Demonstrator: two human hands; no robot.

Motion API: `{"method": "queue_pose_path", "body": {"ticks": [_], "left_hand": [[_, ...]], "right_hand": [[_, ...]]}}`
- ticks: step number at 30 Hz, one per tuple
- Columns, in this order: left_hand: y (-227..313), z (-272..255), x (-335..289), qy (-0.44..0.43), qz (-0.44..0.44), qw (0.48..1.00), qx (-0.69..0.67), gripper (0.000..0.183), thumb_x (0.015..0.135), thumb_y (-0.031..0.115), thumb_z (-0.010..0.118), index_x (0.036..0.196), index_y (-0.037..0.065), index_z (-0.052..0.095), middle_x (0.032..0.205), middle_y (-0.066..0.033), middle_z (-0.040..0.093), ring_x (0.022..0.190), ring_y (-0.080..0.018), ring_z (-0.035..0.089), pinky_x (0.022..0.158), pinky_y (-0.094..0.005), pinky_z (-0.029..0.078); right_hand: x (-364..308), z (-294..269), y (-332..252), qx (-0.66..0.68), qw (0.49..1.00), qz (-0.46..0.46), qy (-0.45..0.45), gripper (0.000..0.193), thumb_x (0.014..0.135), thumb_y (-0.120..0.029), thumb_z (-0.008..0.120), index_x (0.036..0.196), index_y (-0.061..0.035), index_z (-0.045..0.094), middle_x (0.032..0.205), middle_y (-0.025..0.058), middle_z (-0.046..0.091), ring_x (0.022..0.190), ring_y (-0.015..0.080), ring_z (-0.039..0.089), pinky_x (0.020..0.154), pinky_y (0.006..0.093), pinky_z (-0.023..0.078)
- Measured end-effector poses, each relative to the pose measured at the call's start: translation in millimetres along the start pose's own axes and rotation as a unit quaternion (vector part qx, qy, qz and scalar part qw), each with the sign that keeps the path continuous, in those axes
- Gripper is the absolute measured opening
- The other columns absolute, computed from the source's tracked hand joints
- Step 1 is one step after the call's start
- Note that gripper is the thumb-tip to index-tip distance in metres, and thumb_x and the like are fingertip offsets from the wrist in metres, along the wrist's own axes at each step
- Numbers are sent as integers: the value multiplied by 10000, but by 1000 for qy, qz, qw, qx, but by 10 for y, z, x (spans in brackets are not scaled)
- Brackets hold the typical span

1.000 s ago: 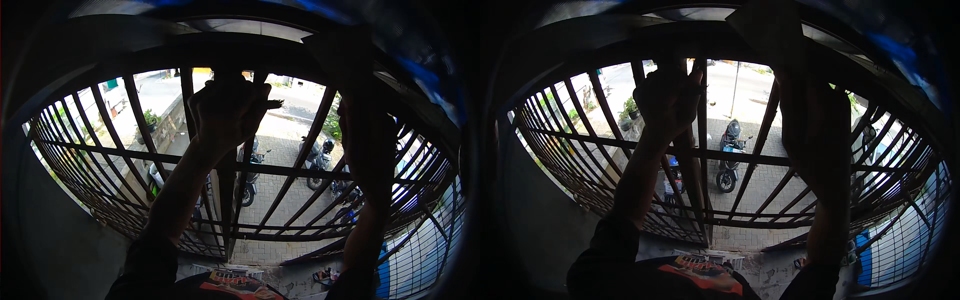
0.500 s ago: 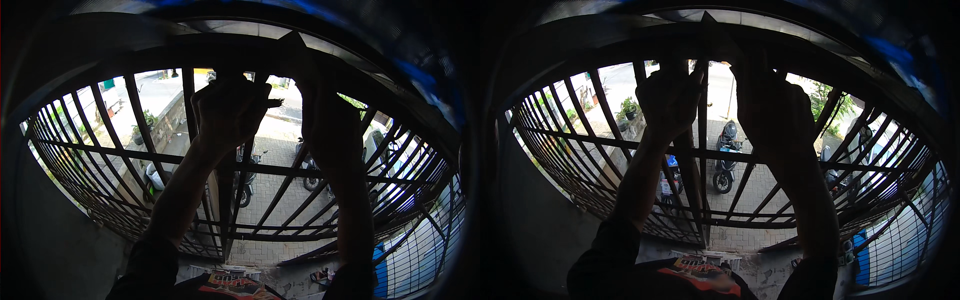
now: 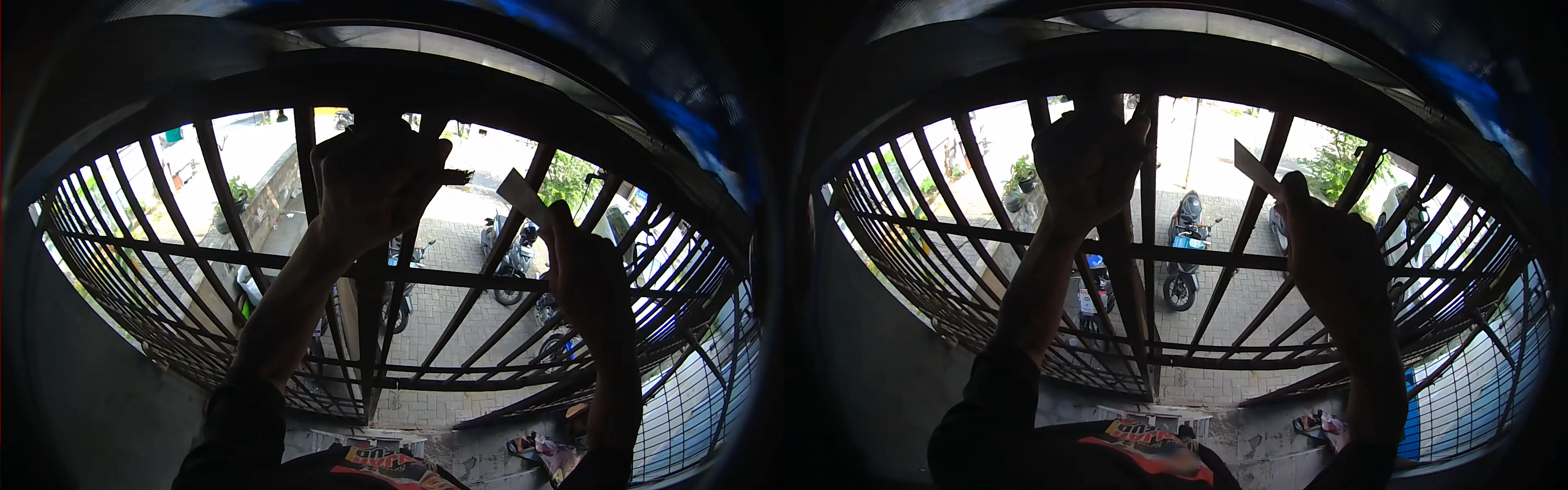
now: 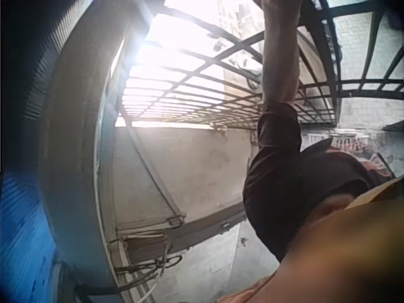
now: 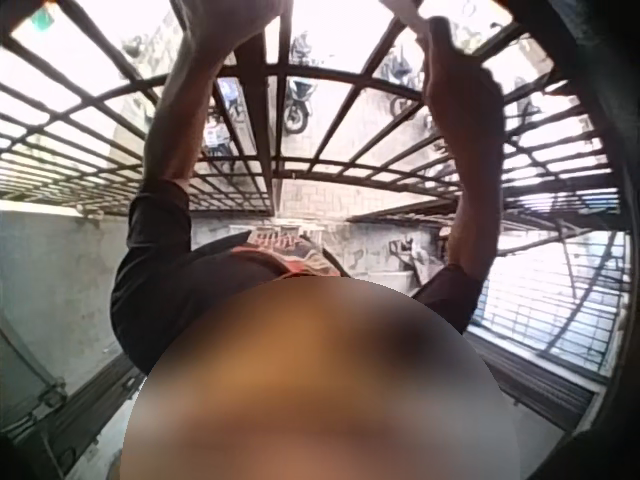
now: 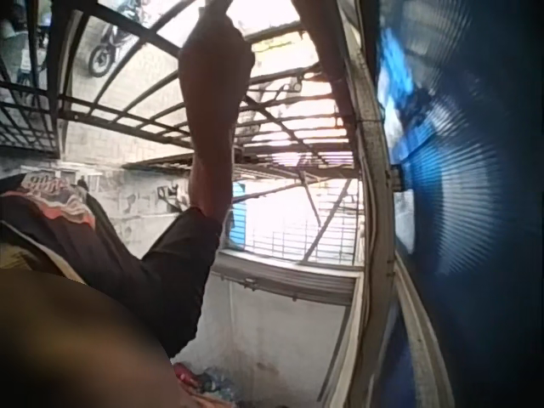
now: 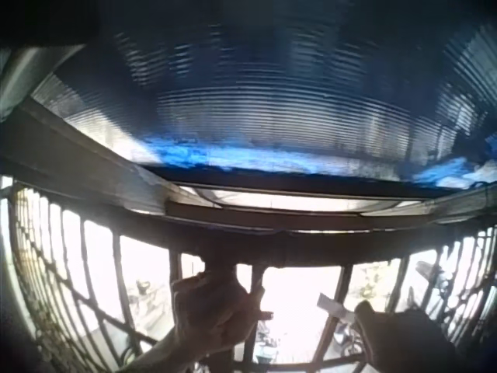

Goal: Tying mesh wire to a metal gate and using a scraper tool on the upper frame.

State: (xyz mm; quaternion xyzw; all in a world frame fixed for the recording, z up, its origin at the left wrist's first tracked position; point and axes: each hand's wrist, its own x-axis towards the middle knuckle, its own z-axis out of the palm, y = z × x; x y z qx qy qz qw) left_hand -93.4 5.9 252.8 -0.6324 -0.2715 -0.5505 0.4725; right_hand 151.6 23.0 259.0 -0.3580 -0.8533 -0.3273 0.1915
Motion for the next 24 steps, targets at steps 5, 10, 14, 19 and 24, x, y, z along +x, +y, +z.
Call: {"method": "queue_pose_path", "body": {"ticks": [5,10,14,19,24], "left_hand": [[-102,-51,-129,-37,29,998,28,112,803,206,636,789,96,624,562,10,499,436,-53,433,384,-193,317],[-82,-34,-93,-38,48,996,61,159,816,204,632,928,91,635,658,-16,564,468,-43,476,372,-160,345],[-89,-14,-99,-37,44,998,37,174,813,212,636,939,93,638,672,-15,571,479,-47,485,382,-166,356],[-108,-50,-116,-31,42,998,18,181,804,228,648,931,99,643,679,-11,575,501,-44,493,395,-172,364],[-158,-119,-183,-64,28,997,41,165,807,248,643,896,109,643,654,-5,556,485,-43,470,381,-171,342]], "right_hand": [[50,7,-24,112,977,28,180,386,908,-201,492,1254,-47,414,822,115,570,633,159,555,536,271,465],[609,-68,-172,97,948,-85,291,385,895,-187,516,1254,-71,442,1035,166,563,847,199,579,684,328,499],[576,-69,-229,94,971,-39,215,417,880,-199,542,1262,-79,421,839,131,605,669,176,600,532,256,488],[-84,384,-140,153,984,20,89,326,900,-157,501,1189,-36,410,584,62,574,416,129,543,355,235,427],[241,-71,-254,150,954,-21,258,223,889,-169,527,1070,-40,509,673,62,583,438,91,529,366,187,405]]}}
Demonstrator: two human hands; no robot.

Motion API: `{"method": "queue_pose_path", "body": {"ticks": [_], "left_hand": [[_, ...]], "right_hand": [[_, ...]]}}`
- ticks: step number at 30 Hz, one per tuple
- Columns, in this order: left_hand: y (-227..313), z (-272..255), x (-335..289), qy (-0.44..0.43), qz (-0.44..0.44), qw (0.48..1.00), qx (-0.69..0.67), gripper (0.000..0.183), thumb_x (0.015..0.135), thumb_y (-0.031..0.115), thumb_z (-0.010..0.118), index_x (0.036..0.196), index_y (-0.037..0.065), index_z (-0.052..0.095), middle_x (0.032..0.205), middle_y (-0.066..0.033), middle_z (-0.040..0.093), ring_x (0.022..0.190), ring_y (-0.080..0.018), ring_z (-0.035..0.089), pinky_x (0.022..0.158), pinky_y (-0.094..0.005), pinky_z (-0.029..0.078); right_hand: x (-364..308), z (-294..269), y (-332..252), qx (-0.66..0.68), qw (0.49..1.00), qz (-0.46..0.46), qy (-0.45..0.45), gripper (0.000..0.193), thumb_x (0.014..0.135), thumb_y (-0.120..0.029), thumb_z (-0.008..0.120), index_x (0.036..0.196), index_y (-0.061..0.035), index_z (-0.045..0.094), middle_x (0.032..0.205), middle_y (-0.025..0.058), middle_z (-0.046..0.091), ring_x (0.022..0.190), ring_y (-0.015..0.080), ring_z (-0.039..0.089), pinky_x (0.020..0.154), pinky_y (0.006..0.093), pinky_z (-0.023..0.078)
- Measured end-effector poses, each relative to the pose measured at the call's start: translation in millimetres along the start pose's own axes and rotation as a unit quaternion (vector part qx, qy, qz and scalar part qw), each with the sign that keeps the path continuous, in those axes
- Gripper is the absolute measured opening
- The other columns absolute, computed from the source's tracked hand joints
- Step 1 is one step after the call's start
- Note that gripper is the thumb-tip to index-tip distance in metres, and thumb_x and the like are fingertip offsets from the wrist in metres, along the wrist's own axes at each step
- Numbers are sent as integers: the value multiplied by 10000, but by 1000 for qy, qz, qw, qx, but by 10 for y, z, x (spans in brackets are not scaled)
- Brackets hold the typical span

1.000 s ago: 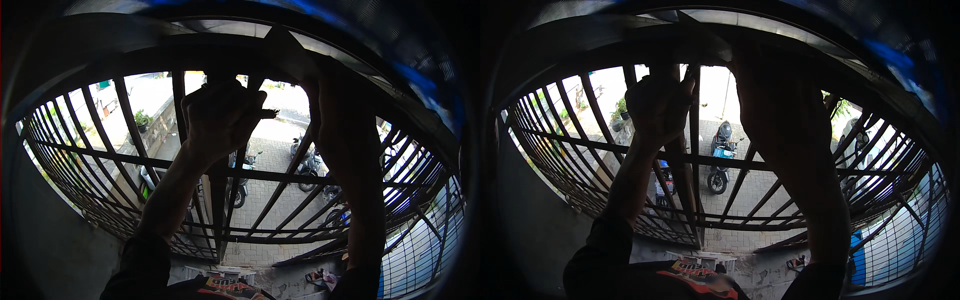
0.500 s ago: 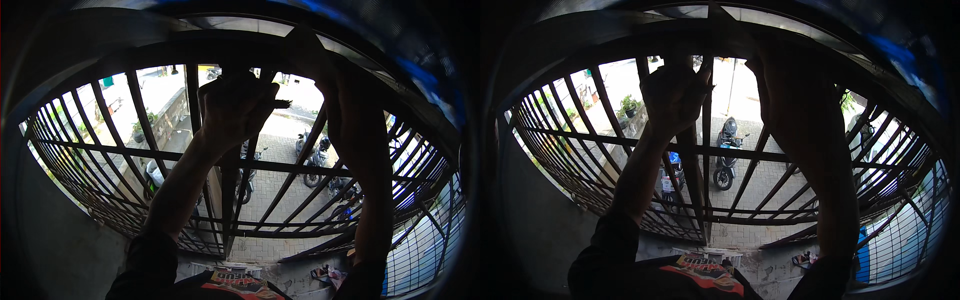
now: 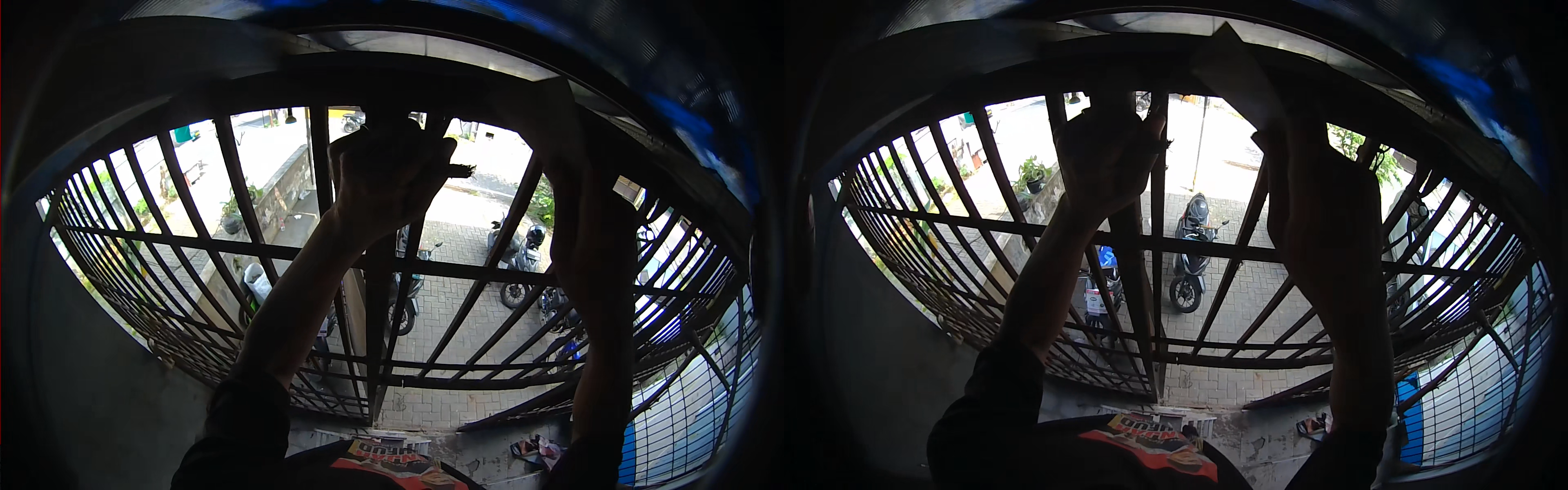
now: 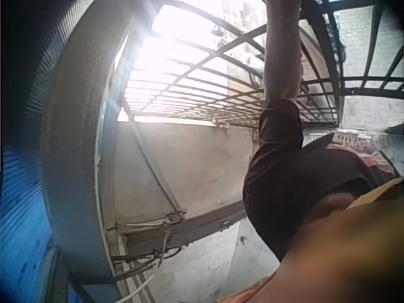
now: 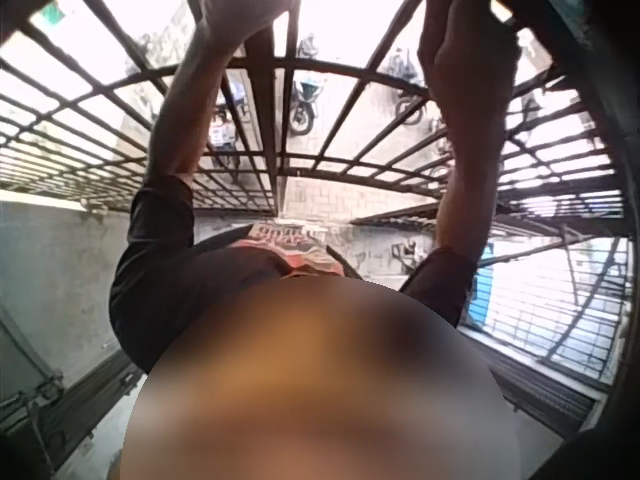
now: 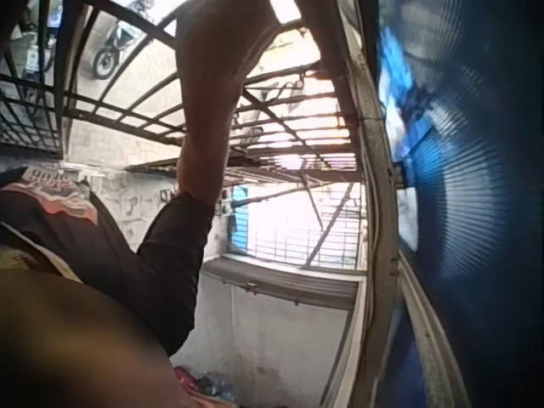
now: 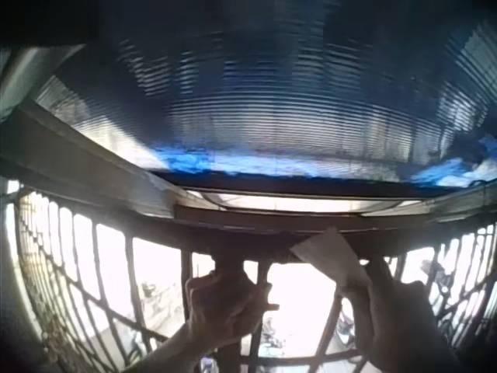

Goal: Tying mesh wire to a metal gate and using a scraper tool on the upper frame.

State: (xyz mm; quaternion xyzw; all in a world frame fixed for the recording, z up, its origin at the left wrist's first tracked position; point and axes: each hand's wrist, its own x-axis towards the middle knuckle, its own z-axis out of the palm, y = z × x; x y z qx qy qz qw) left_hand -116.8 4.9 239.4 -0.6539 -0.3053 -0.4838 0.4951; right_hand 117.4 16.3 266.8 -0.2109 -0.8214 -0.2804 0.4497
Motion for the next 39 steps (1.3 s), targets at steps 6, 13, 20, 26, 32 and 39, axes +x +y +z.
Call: {"method": "queue_pose_path", "body": {"ticks": [6,13,20,26,32,39], "left_hand": [[95,93,134,35,2,999,-23,136,804,239,644,858,114,644,588,8,509,434,-39,416,367,-173,312],[93,96,16,24,-17,999,-28,121,797,201,649,863,100,650,581,9,524,447,-40,443,376,-178,325],[82,133,76,31,3,999,-26,191,804,235,649,939,101,635,608,-5,536,455,-43,461,374,-173,342],[51,67,50,36,17,999,12,211,808,270,644,936,104,638,618,7,545,456,-42,458,371,-171,342],[86,8,-42,21,2,1000,7,177,809,258,636,914,117,650,604,10,533,479,-46,463,421,-174,365],[205,153,73,53,-30,997,39,190,799,289,645,847,107,615,602,8,499,462,-33,445,376,-165,339]], "right_hand": [[327,359,221,-68,969,-149,184,310,882,-247,545,1134,-71,510,520,-17,501,406,66,465,385,177,379],[-663,405,326,11,994,27,-103,456,888,-139,512,1301,-39,346,691,129,626,515,181,615,445,313,509],[184,101,146,-13,996,46,-80,513,843,-76,562,1310,-57,352,1039,164,568,868,241,607,666,325,532],[203,327,147,-82,994,-65,42,512,855,-88,551,1322,-66,343,1038,158,573,887,250,605,696,350,530],[-655,389,36,111,975,138,-133,236,896,-131,485,1088,-4,436,570,102,555,462,236,588,373,307,427],[48,182,197,9,992,109,-64,435,868,-87,535,1285,-92,408,945,166,565,718,187,596,565,302,523]]}}
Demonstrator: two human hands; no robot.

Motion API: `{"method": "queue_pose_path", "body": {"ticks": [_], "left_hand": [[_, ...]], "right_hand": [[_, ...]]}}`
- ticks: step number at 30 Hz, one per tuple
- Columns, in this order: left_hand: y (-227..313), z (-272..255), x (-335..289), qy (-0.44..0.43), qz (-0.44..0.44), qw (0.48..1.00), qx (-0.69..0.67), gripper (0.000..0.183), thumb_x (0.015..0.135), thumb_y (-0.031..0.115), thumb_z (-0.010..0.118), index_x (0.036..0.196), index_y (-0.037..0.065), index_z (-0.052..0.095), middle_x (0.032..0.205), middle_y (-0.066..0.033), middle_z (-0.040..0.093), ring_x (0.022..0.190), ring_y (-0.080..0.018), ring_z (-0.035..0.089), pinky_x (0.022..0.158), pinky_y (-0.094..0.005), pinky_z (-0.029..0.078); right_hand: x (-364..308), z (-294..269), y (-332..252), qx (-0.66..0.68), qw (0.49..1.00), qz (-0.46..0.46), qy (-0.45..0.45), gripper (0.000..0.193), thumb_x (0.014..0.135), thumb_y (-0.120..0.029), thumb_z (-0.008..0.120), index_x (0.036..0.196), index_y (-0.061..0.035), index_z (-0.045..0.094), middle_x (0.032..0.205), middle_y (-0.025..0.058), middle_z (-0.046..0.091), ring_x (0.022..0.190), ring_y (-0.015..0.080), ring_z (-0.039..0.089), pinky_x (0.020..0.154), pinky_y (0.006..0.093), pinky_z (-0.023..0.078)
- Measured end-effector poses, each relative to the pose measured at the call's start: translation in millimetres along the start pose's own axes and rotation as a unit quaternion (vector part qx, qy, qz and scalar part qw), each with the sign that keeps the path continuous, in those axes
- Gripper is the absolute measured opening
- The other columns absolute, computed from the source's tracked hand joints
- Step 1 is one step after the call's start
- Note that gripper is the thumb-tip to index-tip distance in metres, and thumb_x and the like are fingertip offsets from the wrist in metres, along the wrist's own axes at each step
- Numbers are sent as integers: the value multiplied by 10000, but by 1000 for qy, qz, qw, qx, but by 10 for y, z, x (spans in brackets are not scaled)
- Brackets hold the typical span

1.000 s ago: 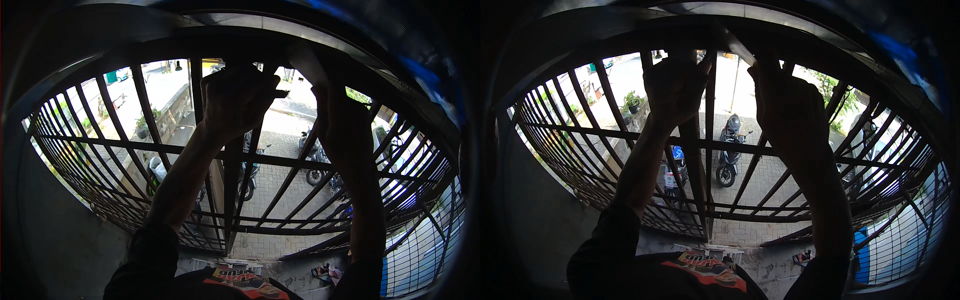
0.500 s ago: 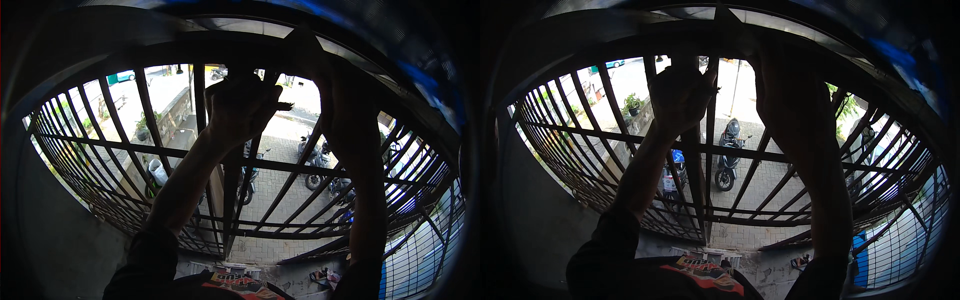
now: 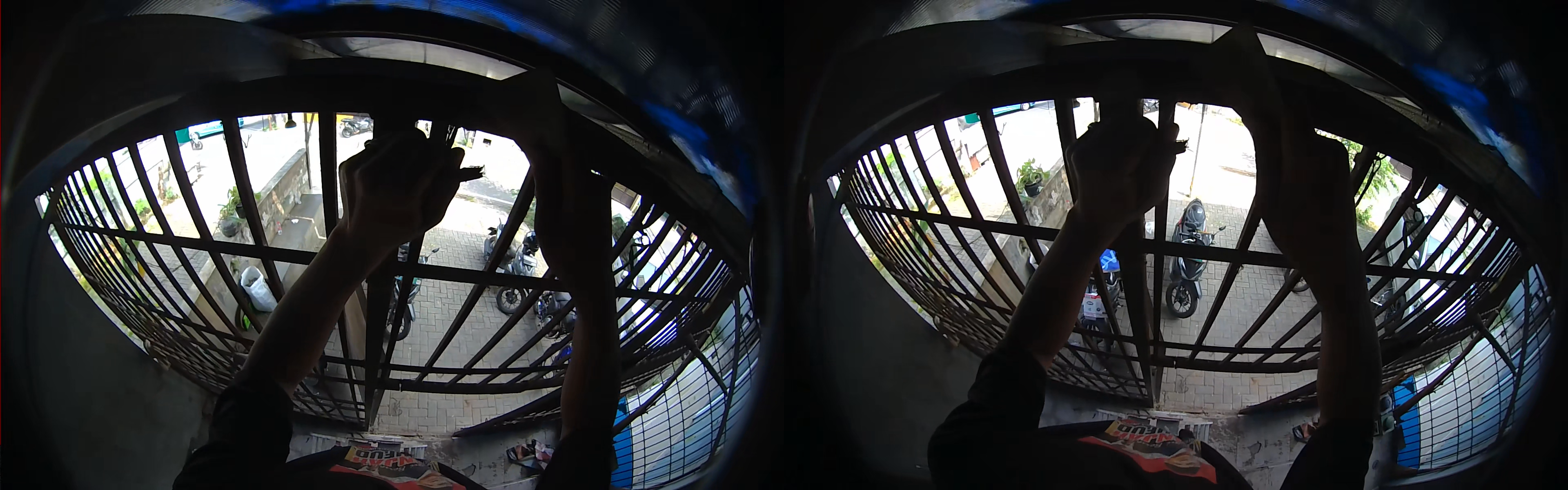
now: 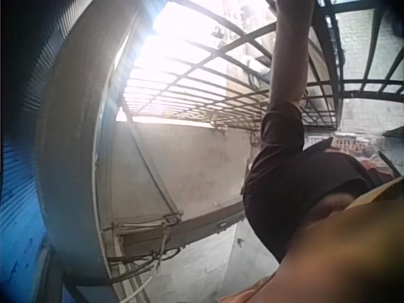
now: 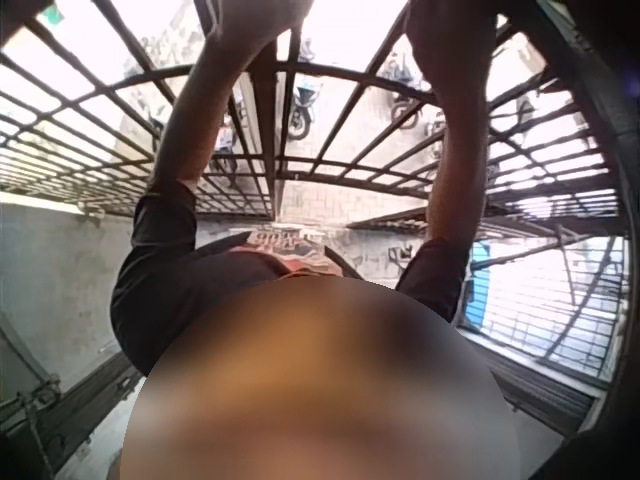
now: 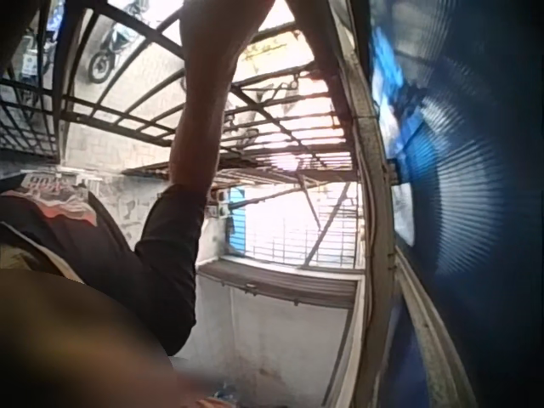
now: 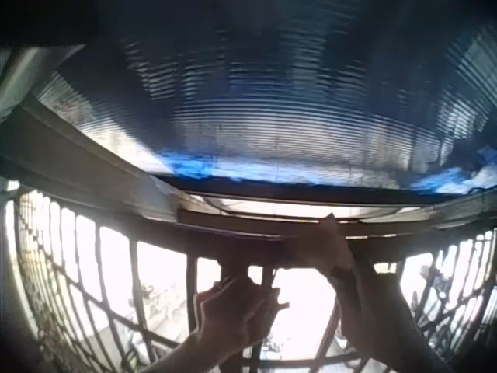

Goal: Tying mesh wire to a metal gate and using a scraper tool on the upper frame.

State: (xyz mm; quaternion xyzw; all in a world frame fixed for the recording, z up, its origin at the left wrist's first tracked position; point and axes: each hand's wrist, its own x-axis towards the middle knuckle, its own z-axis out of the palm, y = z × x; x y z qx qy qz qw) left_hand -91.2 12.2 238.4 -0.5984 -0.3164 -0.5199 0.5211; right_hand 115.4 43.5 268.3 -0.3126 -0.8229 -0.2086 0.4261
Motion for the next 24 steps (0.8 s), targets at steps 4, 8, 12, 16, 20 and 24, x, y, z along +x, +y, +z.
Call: {"method": "queue_pose_path", "body": {"ticks": [4,8,12,16,20,24], "left_hand": [[127,-162,194,-86,-121,989,2,306,807,302,641,776,8,560,540,-19,508,383,-60,426,352,-184,328],[93,-151,265,-117,-41,976,180,291,812,306,637,812,20,580,506,-13,499,373,-57,426,345,-184,318],[36,-81,268,-86,-1,985,152,225,831,303,615,895,87,622,436,14,435,363,-45,400,355,-185,314],[-47,-127,338,-81,51,983,159,199,845,275,601,993,145,632,542,15,516,427,-57,457,408,-211,367],[-258,-301,302,-191,42,979,57,191,837,292,606,959,147,631,675,-4,587,584,-102,559,504,-256,443],[-257,-217,316,-169,106,976,83,154,845,267,597,912,130,619,677,-16,581,575,-110,553,491,-241,434]], "right_hand": [[153,59,57,18,989,-122,86,360,854,-115,561,1195,-33,478,987,140,587,914,222,591,729,322,513],[194,57,-32,-10,969,-199,143,309,843,-105,572,1137,-31,510,887,142,606,801,211,618,652,297,525],[141,83,-40,-80,972,-187,114,285,846,-120,571,1109,-31,508,802,135,610,706,201,619,588,288,521],[40,48,10,-153,970,-171,83,262,849,-134,571,1082,-32,507,716,128,613,612,190,620,523,280,517],[-442,-50,-83,-47,984,-39,-168,313,870,-147,532,1140,-14,447,610,133,599,485,220,597,442,307,497],[-390,-300,53,7,997,-46,54,423,890,-161,504,1268,-11,387,620,137,582,463,216,564,420,320,461]]}}
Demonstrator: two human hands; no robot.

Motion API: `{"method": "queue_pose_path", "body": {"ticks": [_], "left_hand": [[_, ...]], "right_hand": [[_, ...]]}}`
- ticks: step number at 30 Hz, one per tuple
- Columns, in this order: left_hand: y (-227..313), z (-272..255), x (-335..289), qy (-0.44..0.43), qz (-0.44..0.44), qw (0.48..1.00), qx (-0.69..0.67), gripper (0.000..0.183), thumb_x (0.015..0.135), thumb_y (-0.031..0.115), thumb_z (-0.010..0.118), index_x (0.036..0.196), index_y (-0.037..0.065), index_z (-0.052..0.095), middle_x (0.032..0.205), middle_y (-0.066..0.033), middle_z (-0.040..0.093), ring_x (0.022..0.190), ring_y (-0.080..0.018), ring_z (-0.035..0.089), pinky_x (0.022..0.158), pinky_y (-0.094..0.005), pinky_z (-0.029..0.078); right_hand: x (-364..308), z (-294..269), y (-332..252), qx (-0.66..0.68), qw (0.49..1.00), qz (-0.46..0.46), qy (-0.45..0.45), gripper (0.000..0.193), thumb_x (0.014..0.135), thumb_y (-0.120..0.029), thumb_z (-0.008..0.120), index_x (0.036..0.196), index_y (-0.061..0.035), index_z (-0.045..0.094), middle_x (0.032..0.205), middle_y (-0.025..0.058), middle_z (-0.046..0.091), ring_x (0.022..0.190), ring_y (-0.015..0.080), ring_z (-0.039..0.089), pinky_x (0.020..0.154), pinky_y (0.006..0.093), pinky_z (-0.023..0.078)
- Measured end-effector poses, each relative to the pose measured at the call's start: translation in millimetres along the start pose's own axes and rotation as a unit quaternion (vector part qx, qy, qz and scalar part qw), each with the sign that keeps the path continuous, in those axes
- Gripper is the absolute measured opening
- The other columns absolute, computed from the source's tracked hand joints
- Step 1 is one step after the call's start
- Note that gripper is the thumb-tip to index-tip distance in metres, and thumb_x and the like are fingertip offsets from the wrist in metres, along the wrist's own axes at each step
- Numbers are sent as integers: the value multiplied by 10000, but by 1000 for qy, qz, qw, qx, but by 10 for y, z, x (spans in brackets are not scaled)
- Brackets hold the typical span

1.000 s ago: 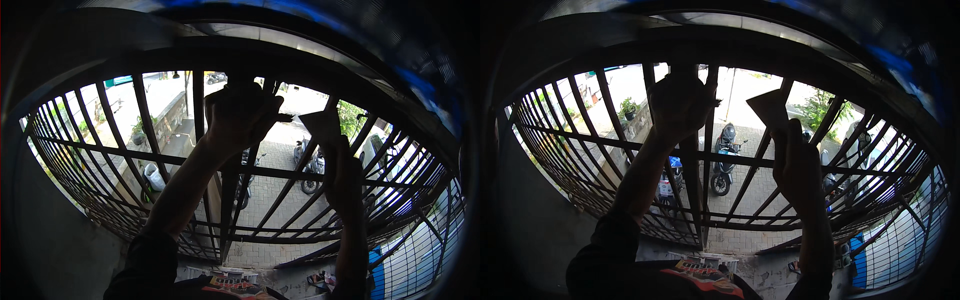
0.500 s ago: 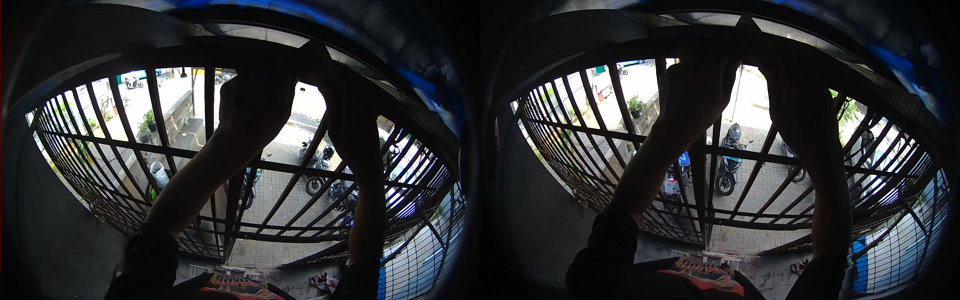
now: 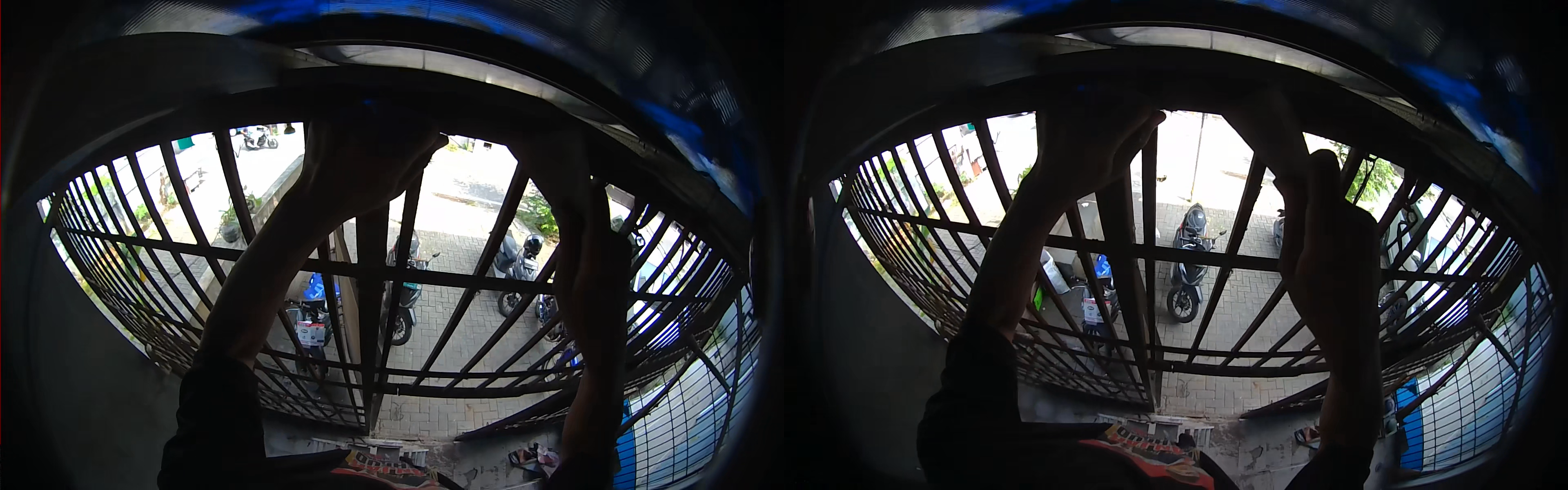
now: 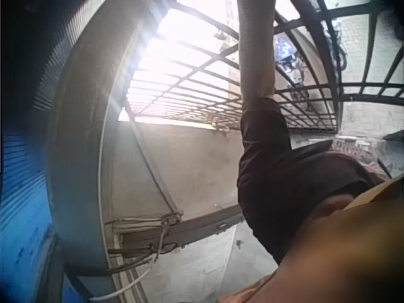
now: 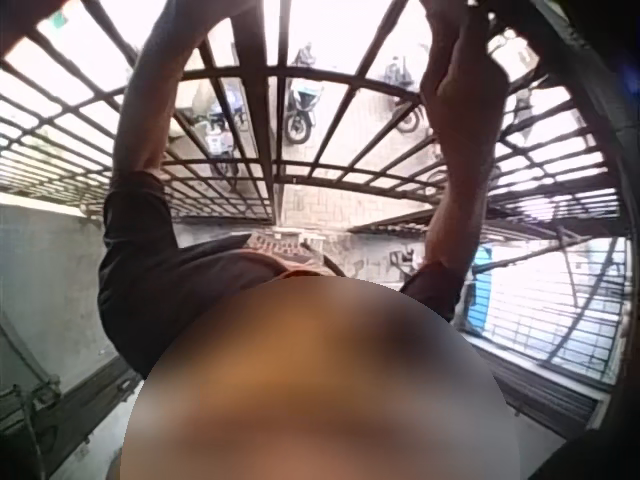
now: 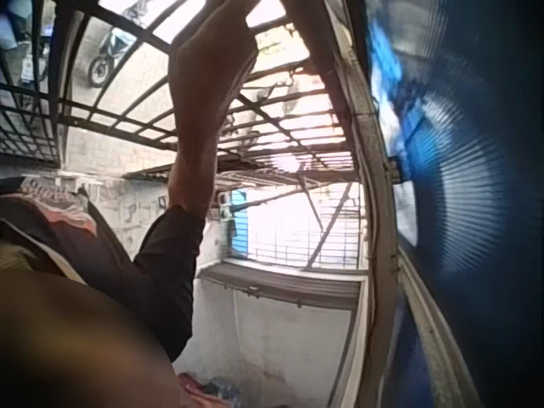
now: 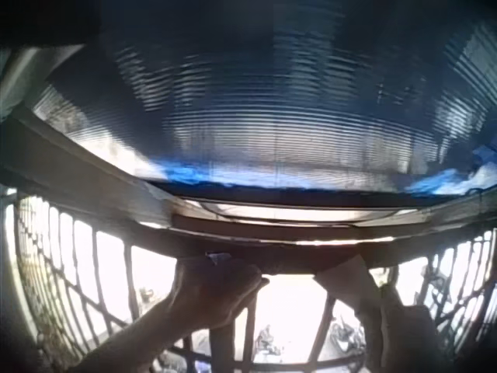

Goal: Tying mesh wire to a metal gate and using a scraper tool on the upper frame.

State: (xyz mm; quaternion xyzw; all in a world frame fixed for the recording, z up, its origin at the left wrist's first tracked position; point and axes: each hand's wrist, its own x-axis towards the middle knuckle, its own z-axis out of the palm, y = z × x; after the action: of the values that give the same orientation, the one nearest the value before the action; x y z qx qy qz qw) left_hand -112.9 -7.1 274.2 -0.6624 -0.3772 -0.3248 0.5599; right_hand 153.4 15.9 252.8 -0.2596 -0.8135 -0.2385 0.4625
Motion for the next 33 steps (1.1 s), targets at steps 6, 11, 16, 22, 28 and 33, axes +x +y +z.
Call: {"method": "queue_pose_path", "body": {"ticks": [6,11,16,22,28,33], "left_hand": [[-52,79,-17,-17,-22,996,-79,201,802,261,644,973,166,597,645,5,564,534,-89,513,474,-231,396],[-30,-12,123,33,7,998,-47,181,809,248,634,971,171,616,606,8,553,487,-83,496,447,-220,394],[-196,-88,54,-53,16,996,-67,162,793,254,650,927,169,618,623,6,572,491,-81,513,435,-213,391],[-100,30,-69,-10,13,999,-40,212,780,306,663,915,152,608,693,-8,575,576,-123,537,483,-273,411],[249,-75,38,5,-91,996,10,159,833,232,607,950,125,601,631,-15,566,477,-93,531,396,-210,409],[210,-50,28,4,-109,992,-69,189,829,236,614,987,135,594,607,-10,565,456,-85,511,391,-207,400]], "right_hand": [[184,26,-48,-60,996,12,-62,377,895,-170,502,1222,-8,406,576,106,565,439,188,555,394,299,447],[300,129,-134,-36,990,6,-135,325,895,-175,505,1156,6,434,543,86,559,412,168,550,367,283,436],[34,368,-140,-22,975,3,-222,313,907,-176,484,1170,-14,438,536,73,554,408,151,549,365,263,430],[138,114,-116,59,995,42,-72,333,901,-134,496,1199,5,447,623,94,561,468,126,523,395,239,419],[527,460,-87,49,992,-109,44,213,807,-70,582,1011,-22,544,477,56,482,406,117,489,379,217,406],[367,460,-101,41,997,-10,-59,203,852,-126,547,1034,-37,526,536,66,552,423,149,549,382,245,433]]}}
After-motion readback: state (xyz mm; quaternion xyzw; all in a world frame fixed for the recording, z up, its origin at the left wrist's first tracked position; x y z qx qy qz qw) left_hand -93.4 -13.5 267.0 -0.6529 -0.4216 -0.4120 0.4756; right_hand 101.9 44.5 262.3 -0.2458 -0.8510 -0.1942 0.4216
